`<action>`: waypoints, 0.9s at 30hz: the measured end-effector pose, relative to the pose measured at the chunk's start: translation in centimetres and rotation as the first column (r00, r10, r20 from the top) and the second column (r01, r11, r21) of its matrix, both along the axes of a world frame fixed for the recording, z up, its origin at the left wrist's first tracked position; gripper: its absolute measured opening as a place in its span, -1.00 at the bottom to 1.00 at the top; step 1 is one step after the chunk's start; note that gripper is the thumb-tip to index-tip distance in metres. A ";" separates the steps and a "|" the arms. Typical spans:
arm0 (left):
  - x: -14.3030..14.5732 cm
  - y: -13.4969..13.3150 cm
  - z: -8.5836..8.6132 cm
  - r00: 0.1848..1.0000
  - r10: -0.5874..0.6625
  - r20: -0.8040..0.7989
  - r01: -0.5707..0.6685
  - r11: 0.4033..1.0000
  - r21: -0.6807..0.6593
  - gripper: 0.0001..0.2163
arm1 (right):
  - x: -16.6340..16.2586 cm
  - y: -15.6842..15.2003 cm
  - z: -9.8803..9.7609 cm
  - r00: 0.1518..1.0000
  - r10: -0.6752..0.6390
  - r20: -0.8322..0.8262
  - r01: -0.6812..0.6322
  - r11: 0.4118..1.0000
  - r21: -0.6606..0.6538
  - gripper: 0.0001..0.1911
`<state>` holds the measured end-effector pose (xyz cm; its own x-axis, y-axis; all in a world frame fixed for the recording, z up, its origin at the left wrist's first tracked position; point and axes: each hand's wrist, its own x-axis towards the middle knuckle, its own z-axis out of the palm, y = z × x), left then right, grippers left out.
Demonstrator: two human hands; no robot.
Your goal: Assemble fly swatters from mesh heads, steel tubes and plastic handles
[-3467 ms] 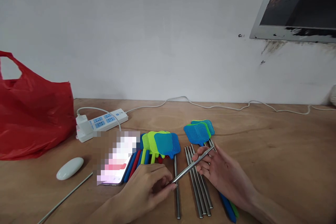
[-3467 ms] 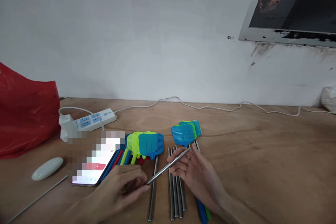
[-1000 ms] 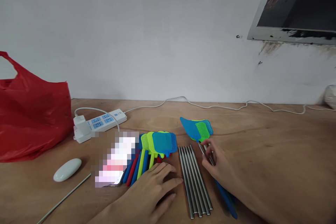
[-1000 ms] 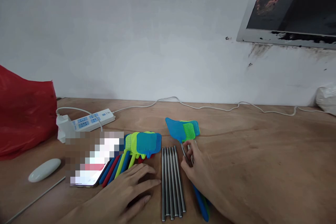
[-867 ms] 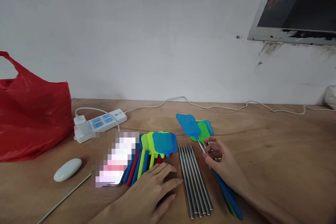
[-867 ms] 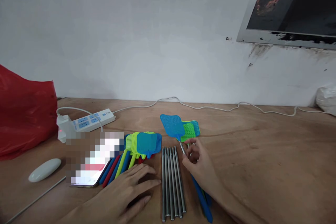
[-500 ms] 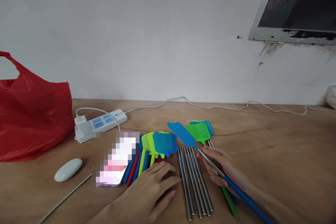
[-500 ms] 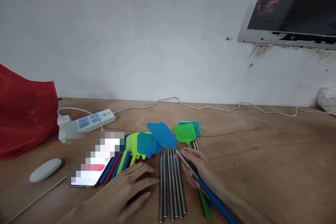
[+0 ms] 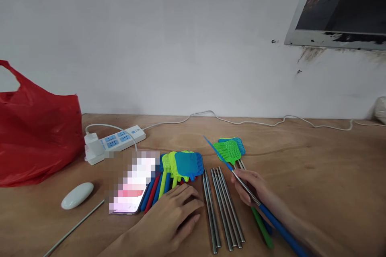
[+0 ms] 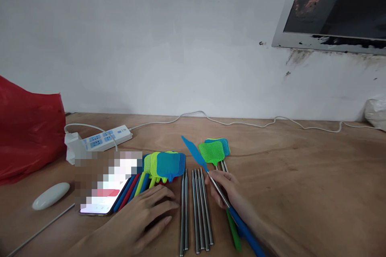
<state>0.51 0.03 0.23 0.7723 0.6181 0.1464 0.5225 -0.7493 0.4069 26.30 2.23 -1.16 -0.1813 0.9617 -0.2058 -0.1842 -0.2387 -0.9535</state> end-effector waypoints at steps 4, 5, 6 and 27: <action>0.0 0.2 -0.1 0.999 0.018 0.039 -0.019 1.000 0.024 -0.80 | -0.1 -0.7 1.2 0.993 -0.100 -0.059 0.098 0.995 -0.034 -0.56; 0.0 0.2 -0.1 0.998 0.024 0.054 -0.026 0.999 0.032 -0.80 | -0.2 -0.7 1.3 0.990 -0.108 -0.088 0.105 0.994 -0.044 -0.57; -0.1 0.2 -0.2 0.997 0.036 0.070 -0.039 0.998 0.041 -0.80 | -0.2 -0.7 1.3 0.989 -0.102 -0.105 0.098 0.994 -0.046 -0.57; -0.3 1.3 -0.9 0.612 0.600 0.516 -0.120 0.715 -0.689 -0.66 | -0.4 -1.9 0.1 0.867 0.376 0.328 -0.405 0.914 0.021 -0.51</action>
